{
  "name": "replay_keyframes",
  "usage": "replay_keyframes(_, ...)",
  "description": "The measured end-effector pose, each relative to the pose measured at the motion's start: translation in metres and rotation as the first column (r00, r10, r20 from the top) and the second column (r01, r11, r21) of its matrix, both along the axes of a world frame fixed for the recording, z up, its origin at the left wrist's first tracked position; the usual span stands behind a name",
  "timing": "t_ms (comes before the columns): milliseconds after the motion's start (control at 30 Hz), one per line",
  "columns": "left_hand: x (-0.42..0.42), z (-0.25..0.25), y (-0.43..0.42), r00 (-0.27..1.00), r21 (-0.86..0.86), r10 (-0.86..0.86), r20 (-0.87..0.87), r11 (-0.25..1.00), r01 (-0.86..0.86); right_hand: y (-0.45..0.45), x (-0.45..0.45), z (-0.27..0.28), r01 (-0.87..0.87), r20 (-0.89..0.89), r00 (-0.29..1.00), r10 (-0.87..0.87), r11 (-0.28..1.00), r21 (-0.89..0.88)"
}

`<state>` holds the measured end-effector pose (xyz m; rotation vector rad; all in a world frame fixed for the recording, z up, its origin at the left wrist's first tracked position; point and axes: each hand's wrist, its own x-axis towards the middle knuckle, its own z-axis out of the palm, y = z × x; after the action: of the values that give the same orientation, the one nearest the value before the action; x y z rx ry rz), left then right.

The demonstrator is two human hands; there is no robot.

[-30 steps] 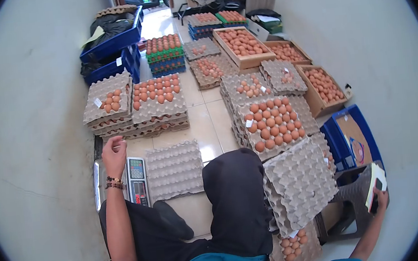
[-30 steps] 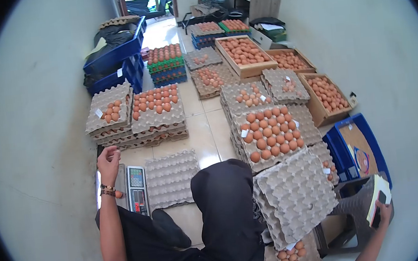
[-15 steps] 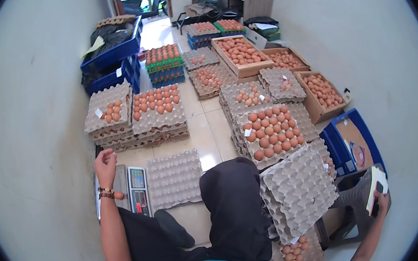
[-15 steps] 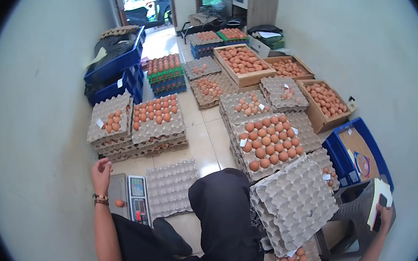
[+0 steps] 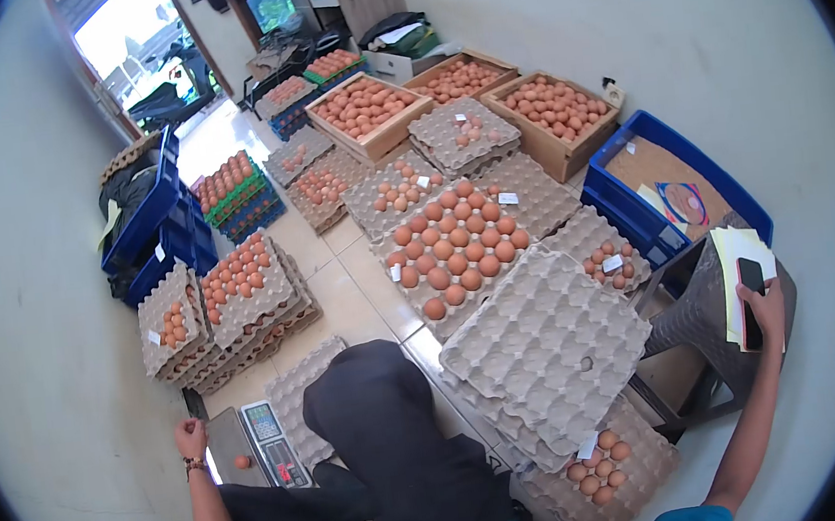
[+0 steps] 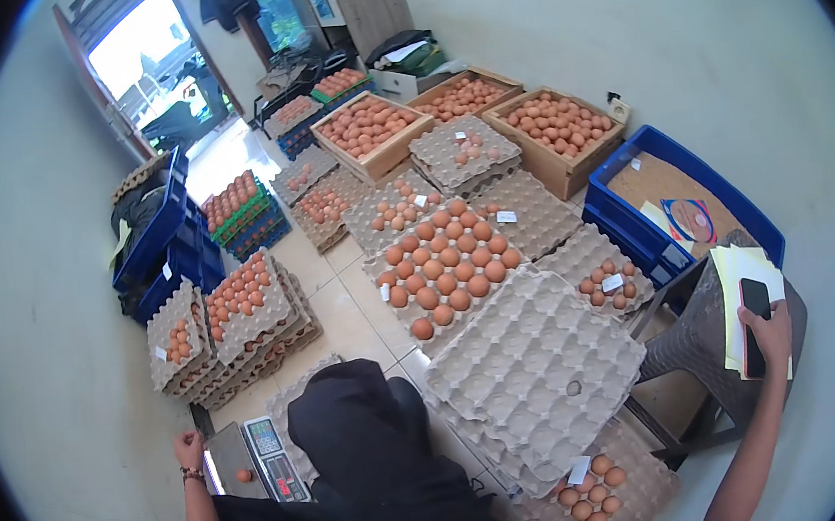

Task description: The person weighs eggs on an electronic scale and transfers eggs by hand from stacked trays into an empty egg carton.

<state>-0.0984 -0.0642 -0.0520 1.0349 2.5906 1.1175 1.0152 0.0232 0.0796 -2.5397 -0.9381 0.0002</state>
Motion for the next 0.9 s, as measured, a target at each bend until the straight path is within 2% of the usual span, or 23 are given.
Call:
replay_keyframes(100,0.007,0.007,-0.006,0.999,-0.063,0.013,-0.05,0.998,-0.016,-0.002,-0.001,-0.001,-0.021,-0.02,1.0,0.021,1.0,0.018)
replay_keyframes(200,0.009,0.007,-0.009,0.999,-0.056,0.016,-0.041,0.998,-0.018,-0.003,-0.003,-0.003,-0.04,-0.018,0.999,0.041,0.998,0.057)
replay_keyframes(300,0.015,0.012,-0.007,0.99,-0.094,0.023,-0.141,0.995,-0.037,-0.004,0.003,-0.009,-0.034,0.017,0.999,0.033,0.998,0.061)
replay_keyframes(400,0.027,0.02,-0.003,0.993,-0.1,0.019,-0.116,0.995,-0.031,-0.005,0.0,-0.007,-0.021,0.044,0.999,0.019,0.999,0.04)
replay_keyframes(500,0.021,0.015,0.004,0.999,-0.045,-0.007,-0.045,0.999,0.005,-0.005,0.006,-0.011,-0.025,0.062,0.998,0.021,0.998,0.052)
replay_keyframes(600,0.004,0.005,0.008,0.987,0.036,-0.013,0.162,0.999,0.007,-0.006,0.02,-0.02,-0.096,0.01,0.995,0.096,0.988,0.117)
replay_keyframes(667,0.012,0.014,0.009,0.953,0.049,-0.003,0.303,0.999,-0.012,-0.006,0.019,-0.018,-0.106,-0.009,0.994,0.108,0.988,0.112)
replay_keyframes(700,0.017,0.02,0.01,0.939,0.037,0.023,0.342,0.999,-0.037,-0.004,0.028,-0.028,-0.127,0.019,0.992,0.125,0.978,0.167)
replay_keyframes(800,0.035,0.054,0.01,0.884,-0.033,0.051,0.466,0.999,-0.04,0.0,0.038,-0.026,-0.2,-0.065,0.974,0.216,0.961,0.189)
replay_keyframes(867,0.036,0.074,0.002,0.876,-0.001,0.005,0.482,1.0,-0.005,0.005,0.05,-0.027,-0.234,-0.181,0.942,0.281,0.941,0.244)
replay_keyframes(900,0.034,0.079,-0.007,0.873,0.013,-0.015,0.488,1.0,0.01,0.009,0.064,-0.033,-0.295,-0.251,0.894,0.37,0.91,0.291)
